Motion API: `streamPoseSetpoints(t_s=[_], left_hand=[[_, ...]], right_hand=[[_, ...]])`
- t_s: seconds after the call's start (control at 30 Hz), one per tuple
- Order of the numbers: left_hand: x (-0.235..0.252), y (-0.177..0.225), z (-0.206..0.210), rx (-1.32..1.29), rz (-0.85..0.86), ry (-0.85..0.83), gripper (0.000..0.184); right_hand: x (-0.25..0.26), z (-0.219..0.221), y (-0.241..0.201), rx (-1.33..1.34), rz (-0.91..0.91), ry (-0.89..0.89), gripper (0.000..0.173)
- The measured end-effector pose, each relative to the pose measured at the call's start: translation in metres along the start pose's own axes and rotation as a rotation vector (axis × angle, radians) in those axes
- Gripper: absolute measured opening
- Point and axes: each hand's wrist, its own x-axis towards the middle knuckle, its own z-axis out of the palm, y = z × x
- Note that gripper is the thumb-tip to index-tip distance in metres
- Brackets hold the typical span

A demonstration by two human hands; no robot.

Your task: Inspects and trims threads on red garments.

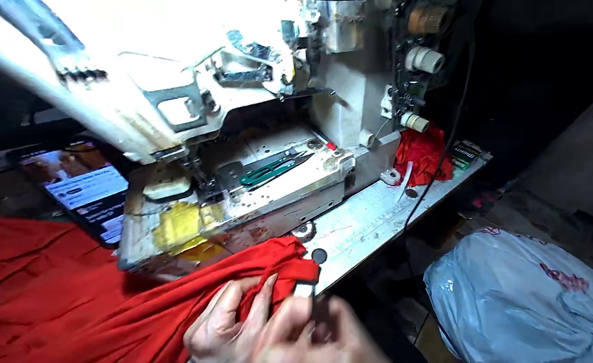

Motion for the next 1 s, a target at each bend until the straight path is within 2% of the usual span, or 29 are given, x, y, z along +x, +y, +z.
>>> streamPoseSetpoints(t_s=[0.07,0.1,0.13,0.17,0.23,0.3,0.37,0.43,0.47,0.53,0.57,0.6,0.67,0.77,1.0], left_hand=[[0.0,-0.003,-0.003,-0.156,-0.06,0.002,0.016],[-0.001,-0.005,-0.005,-0.229,-0.084,-0.002,0.013],[-0.001,-0.006,-0.005,-0.284,-0.1,-0.007,0.013],[0.0,-0.006,-0.007,-0.32,-0.119,-0.02,0.013],[0.004,0.0,-0.008,-0.357,-0.157,-0.041,0.012],[0.003,-0.001,-0.004,-0.395,-0.149,-0.04,0.01],[0.0,-0.005,-0.002,-0.423,-0.125,-0.053,0.009],[0.0,-0.006,-0.002,-0.399,-0.09,-0.049,0.008],[0.0,-0.006,-0.003,-0.386,-0.08,-0.042,0.009],[-0.001,-0.006,-0.004,-0.383,-0.077,-0.016,0.013],[-0.001,-0.006,-0.003,-0.383,-0.077,0.013,0.015],[-0.001,-0.005,-0.001,-0.381,-0.076,0.048,0.016],[-0.002,-0.004,0.002,-0.387,-0.086,0.126,0.015],[0.003,-0.005,-0.001,-0.463,-0.169,0.257,0.014],[0.005,-0.005,-0.007,-0.386,-0.088,0.258,0.01]], right_hand=[[0.017,-0.035,-0.016,-0.589,-0.369,0.063,0.007],[0.031,-0.057,-0.025,-0.938,-0.527,0.167,0.007],[0.042,-0.077,-0.035,-1.232,-0.624,0.261,0.018],[0.048,-0.09,-0.045,-1.374,-0.608,0.303,0.033],[0.05,-0.098,-0.049,-1.257,-0.491,0.314,0.05],[0.046,-0.089,-0.037,-1.024,-0.467,0.099,0.049],[0.047,-0.074,-0.021,-0.928,-0.477,-0.184,0.044],[0.057,-0.062,-0.006,-0.987,-0.51,-0.335,0.041],[0.063,-0.059,0.001,-1.061,-0.548,-0.355,0.04],[0.071,-0.057,0.014,-1.179,-0.615,-0.287,0.023],[0.074,-0.058,0.017,-1.175,-0.6,-0.251,0.01],[0.075,-0.059,0.018,-1.133,-0.572,-0.231,0.004],[0.075,-0.061,0.019,-1.066,-0.547,-0.219,0.008],[0.076,-0.066,0.023,-1.007,-0.528,-0.183,0.005],[0.073,-0.066,0.029,-0.892,-0.534,-0.15,0.004]])
